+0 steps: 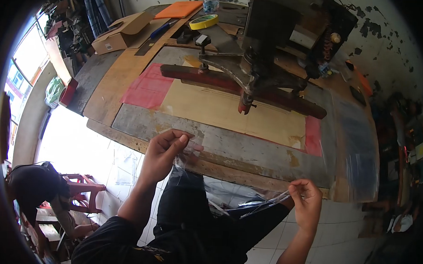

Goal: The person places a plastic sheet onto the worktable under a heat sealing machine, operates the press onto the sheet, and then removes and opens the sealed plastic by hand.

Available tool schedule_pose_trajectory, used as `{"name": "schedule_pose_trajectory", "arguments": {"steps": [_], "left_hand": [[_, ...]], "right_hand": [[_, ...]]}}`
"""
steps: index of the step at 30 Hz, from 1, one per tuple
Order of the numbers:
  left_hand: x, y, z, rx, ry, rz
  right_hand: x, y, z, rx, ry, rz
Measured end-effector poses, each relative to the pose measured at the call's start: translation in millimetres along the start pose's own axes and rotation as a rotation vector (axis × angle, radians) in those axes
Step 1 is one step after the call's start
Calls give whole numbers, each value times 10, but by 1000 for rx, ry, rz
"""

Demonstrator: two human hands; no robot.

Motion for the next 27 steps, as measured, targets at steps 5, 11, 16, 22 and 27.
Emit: {"name": "schedule_pose_trajectory", "arguments": {"steps": [5,11,16,22,27], "left_hand": [[-11,-5,10,-10,-16,-10],[-31,0,23,-22,-39,18],[-6,12,68,-82,-119,37],[-43,25,101,-152,-164,61],[-103,122,15,-213,-316,177]], "right_hand": [[-12,-8,-46,-35,6,14],[29,14,-151,-44,118,13],[42,-36,-216,-66,230,-69],[10,-34,-190,-1,192,-54],[-190,146,-23,50,-95,174]]}}
Point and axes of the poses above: each hand's wrist, its own y-axis away from the middle knuckle, its own x-axis out of the back of the hand, z = x × y, the point moved 4 cm from there along -y, towards the middle knuckle, and after that the axes turned 6 degrees about -z, right-handed, at the moved point
